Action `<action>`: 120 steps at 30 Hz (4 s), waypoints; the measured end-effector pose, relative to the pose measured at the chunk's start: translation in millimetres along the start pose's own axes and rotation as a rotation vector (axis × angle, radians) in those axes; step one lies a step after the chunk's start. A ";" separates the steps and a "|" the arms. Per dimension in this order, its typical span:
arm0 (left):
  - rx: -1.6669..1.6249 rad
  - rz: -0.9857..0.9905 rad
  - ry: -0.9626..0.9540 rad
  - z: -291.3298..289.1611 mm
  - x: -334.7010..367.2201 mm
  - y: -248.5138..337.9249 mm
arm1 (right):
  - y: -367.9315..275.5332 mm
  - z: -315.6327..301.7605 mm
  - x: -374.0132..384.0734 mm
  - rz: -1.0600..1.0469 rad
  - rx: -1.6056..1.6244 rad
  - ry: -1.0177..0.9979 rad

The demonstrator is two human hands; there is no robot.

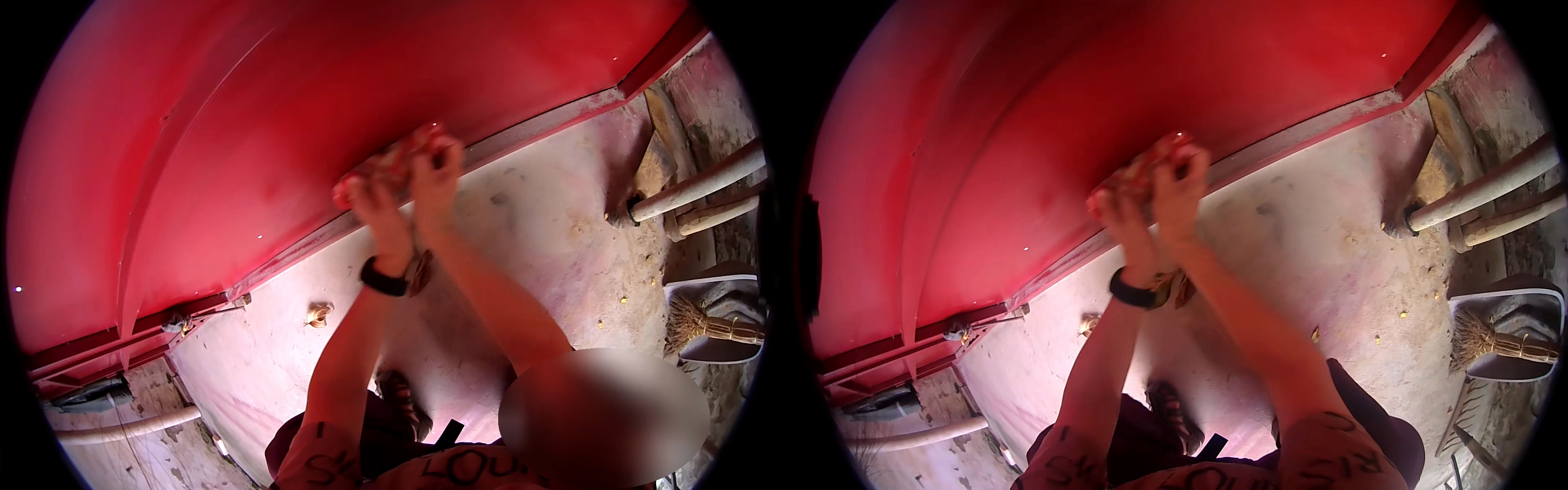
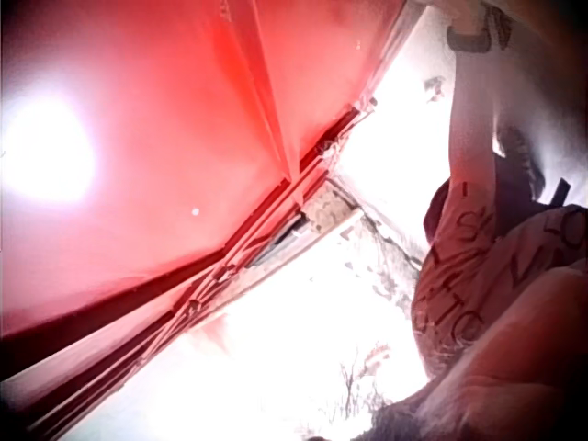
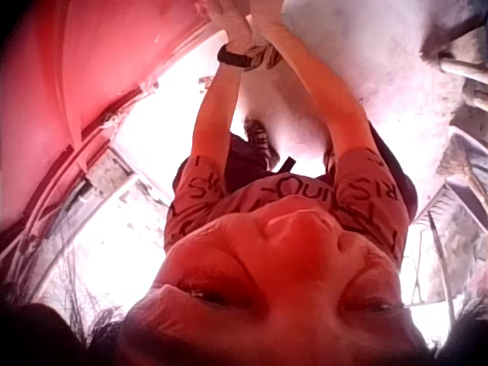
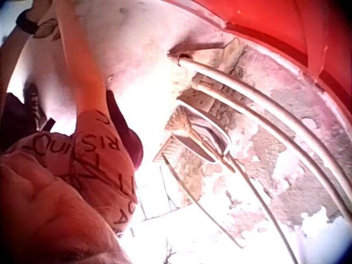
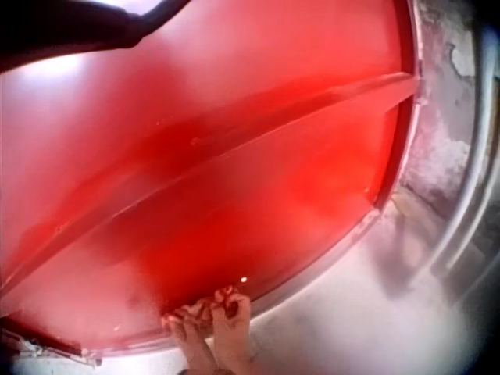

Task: The person wipes the inside and outside surfaces of a red metal gate using a red cloth, including the frames, panels, and handles.

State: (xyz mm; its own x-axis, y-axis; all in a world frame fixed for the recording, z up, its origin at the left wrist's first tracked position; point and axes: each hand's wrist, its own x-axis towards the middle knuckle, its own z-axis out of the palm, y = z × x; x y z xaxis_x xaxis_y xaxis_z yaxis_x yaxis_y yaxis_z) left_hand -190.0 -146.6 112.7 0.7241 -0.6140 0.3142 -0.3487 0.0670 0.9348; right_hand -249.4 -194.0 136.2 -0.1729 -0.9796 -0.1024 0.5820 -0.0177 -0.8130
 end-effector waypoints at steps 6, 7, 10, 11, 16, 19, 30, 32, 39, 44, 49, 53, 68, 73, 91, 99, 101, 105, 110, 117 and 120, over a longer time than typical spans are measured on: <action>0.017 0.097 -0.188 158.2 -19.0 62.3 | -40.9 -95.8 136.7 -0.321 -0.190 0.292; -0.067 0.062 -0.285 171.2 -19.5 58.9 | -44.8 -106.9 147.3 -0.242 -0.046 0.307; -0.081 -0.194 -0.360 174.3 -15.5 47.3 | -45.3 -90.2 143.7 -0.257 -0.273 0.386; -0.119 -0.031 -0.291 169.8 -18.3 47.1 | -35.5 -102.1 148.2 -0.272 -0.302 0.380; 0.080 0.099 -0.166 83.7 -8.8 -6.0 | 17.7 -55.4 73.9 -0.194 -0.536 0.343; -0.243 -0.283 -0.115 16.8 -7.3 -20.2 | 74.5 -35.7 26.7 0.005 -0.280 0.266; -0.271 -0.371 0.366 -185.0 32.4 -57.4 | 139.3 83.0 -135.2 0.830 0.163 -0.133; -0.294 -0.368 0.358 -204.0 40.9 -86.3 | 120.4 83.4 -136.7 0.969 0.200 -0.124; -0.522 -0.261 -0.135 -35.5 -3.0 -29.3 | 85.1 -25.0 -27.6 0.405 0.170 -0.011; 0.024 0.000 -0.300 74.6 -19.1 -43.2 | 43.4 -87.2 60.5 0.015 -0.099 0.242; -0.097 -0.311 -0.260 91.2 -28.3 -26.3 | 28.0 -84.3 64.2 0.064 -0.215 0.221; -0.421 -0.502 -0.081 2.0 -10.6 -55.0 | 52.5 -16.3 -9.7 0.219 -0.014 0.053; -0.156 0.005 0.452 -165.2 61.0 58.9 | 50.1 127.8 -154.1 -0.050 -0.265 -0.271; 0.362 0.282 0.157 -81.3 25.0 18.3 | 14.8 63.4 -76.3 0.067 -0.074 0.014; -1.350 -0.828 -0.393 -69.3 -20.8 43.3 | -22.8 -78.6 5.3 0.461 0.294 -0.677; -1.219 -0.680 -0.383 -65.1 -16.7 59.3 | -9.6 -81.4 -4.4 -0.001 -0.417 -0.341; -1.141 -0.628 -0.360 -65.1 -16.3 62.5 | -27.0 -55.2 -27.0 0.058 -0.454 -0.403; -0.955 -0.503 -0.354 -52.0 -16.4 79.5 | -49.8 -45.2 -45.8 -0.276 -0.791 -0.537; -0.624 -0.564 -0.345 -40.3 -21.9 82.5 | -59.6 -53.7 -43.7 -0.513 -1.223 -0.531; -0.757 -0.649 -0.296 -34.7 -25.4 106.5 | -72.6 -55.5 -38.8 -0.274 -0.626 -0.816; -0.766 -0.595 -0.237 -30.3 -27.3 74.7 | -43.7 -61.4 -37.4 0.020 -0.524 -0.740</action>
State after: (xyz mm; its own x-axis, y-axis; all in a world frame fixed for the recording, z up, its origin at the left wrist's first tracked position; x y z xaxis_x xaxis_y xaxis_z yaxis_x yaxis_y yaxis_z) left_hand -217.8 -101.0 179.0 0.4898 -0.8479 -0.2028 0.5701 0.1355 0.8103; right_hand -317.2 -144.3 140.3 0.4930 -0.8605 0.1282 0.1116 -0.0836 -0.9902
